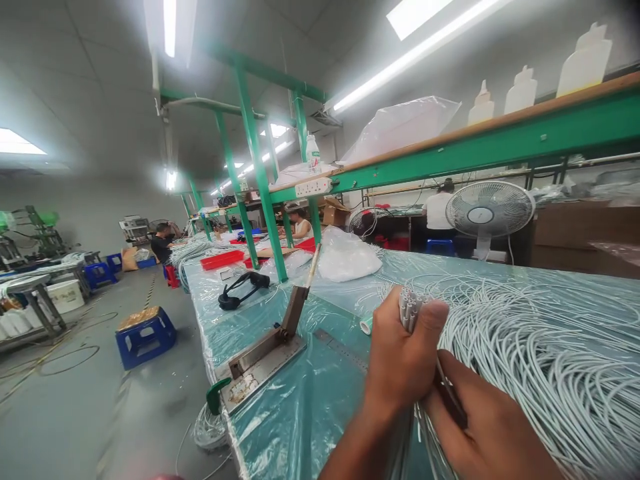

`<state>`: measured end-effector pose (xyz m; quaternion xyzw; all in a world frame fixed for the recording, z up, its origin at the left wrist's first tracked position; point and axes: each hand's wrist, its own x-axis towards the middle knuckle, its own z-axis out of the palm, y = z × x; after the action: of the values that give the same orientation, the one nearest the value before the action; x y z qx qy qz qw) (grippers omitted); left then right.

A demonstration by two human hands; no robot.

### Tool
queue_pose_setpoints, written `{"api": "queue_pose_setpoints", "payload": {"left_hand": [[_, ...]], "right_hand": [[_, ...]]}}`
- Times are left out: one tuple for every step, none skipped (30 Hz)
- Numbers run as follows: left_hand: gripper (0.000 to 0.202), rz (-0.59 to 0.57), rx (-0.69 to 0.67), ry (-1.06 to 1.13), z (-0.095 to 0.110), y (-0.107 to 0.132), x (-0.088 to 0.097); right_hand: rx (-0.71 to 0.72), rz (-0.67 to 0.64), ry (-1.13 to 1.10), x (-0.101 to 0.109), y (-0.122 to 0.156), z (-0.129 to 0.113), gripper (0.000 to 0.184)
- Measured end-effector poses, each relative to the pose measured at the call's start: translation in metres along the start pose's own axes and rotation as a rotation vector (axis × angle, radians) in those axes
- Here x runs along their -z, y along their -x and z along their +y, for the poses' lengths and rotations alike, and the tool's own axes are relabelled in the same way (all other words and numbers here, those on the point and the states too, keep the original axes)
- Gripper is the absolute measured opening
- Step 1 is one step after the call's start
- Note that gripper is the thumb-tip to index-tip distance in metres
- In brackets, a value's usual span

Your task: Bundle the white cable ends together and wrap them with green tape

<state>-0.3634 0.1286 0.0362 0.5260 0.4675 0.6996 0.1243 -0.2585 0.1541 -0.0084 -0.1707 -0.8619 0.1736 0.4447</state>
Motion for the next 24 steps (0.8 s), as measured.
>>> {"api": "queue_pose_setpoints", "payload": {"left_hand": [[0.044,-0.003,0.012,0.002,0.001,0.000,-0.001],[0.043,-0.009,0.029,0.003,0.003,0.000,-0.001],[0.042,-0.020,0.046,0.003,0.004,0.000,-0.002],[0.041,-0.037,0.061,0.001,0.005,0.000,-0.002],[0.039,-0.054,0.073,-0.004,0.006,0.000,-0.002],[0.037,-0.070,0.081,-0.009,0.007,0.000,-0.002],[0.036,-0.087,0.084,-0.013,0.008,0.000,-0.002],[0.034,-0.109,0.088,-0.013,0.008,0.000,-0.002],[0.032,-0.131,0.091,-0.013,0.008,0.000,-0.002],[0.030,-0.151,0.089,-0.019,0.008,0.001,-0.003],[0.029,-0.165,0.084,-0.029,0.008,0.001,-0.003],[0.027,-0.172,0.077,-0.041,0.007,0.002,-0.003],[0.025,-0.169,0.072,-0.055,0.007,0.002,-0.004],[0.024,-0.159,0.068,-0.064,0.006,0.002,-0.004],[0.024,-0.148,0.066,-0.054,0.006,0.002,-0.004],[0.024,-0.138,0.069,-0.018,0.007,0.002,-0.004],[0.025,-0.126,0.079,0.045,0.007,0.002,-0.004],[0.026,-0.113,0.092,0.124,0.008,0.002,-0.003],[0.028,-0.099,0.107,0.207,0.009,0.002,-0.003],[0.030,-0.085,0.114,0.276,0.010,0.002,-0.002],[0.031,-0.071,0.111,0.322,0.010,0.003,-0.001],[0.032,-0.055,0.094,0.349,0.011,0.003,-0.001],[0.033,-0.040,0.063,0.363,0.012,0.004,0.000],[0.034,-0.020,0.020,0.373,0.012,0.004,0.001]], "right_hand": [[-0.026,-0.002,0.005,0.000,0.000,-0.002,0.018],[-0.052,0.002,0.015,0.000,0.000,-0.004,0.025],[-0.076,0.008,0.026,-0.001,0.000,-0.006,0.030],[-0.100,0.011,0.035,-0.001,0.000,-0.008,0.034],[-0.122,0.012,0.036,-0.001,0.000,-0.010,0.037],[-0.143,0.009,0.028,0.000,0.000,-0.010,0.038],[-0.160,-0.001,0.015,0.001,0.000,-0.010,0.040],[-0.173,-0.011,0.000,0.001,0.001,-0.009,0.041],[-0.177,-0.021,-0.011,0.003,0.001,-0.007,0.042],[-0.169,-0.030,-0.018,0.004,0.002,-0.004,0.043],[-0.155,-0.042,-0.020,0.004,0.002,-0.001,0.043],[-0.137,-0.054,-0.015,0.004,0.002,0.002,0.043],[-0.118,-0.059,-0.004,0.004,0.002,0.005,0.044],[-0.105,-0.055,0.011,0.004,0.002,0.008,0.044],[-0.092,-0.047,0.026,0.003,0.002,0.010,0.045],[-0.089,-0.034,0.035,0.003,0.001,0.011,0.046],[-0.095,-0.014,0.033,0.002,0.001,0.011,0.049],[-0.105,-0.001,0.011,0.002,0.000,0.010,0.052],[-0.117,-0.006,-0.033,0.002,-0.001,0.008,0.056],[-0.126,-0.039,-0.091,0.003,-0.002,0.005,0.058],[-0.127,-0.098,-0.154,0.004,-0.002,0.002,0.059],[-0.127,-0.171,-0.215,0.004,-0.003,-0.001,0.059],[-0.126,-0.248,-0.268,0.005,-0.003,-0.004,0.057],[-0.137,-0.314,-0.309,0.006,-0.004,-0.007,0.052]]}}
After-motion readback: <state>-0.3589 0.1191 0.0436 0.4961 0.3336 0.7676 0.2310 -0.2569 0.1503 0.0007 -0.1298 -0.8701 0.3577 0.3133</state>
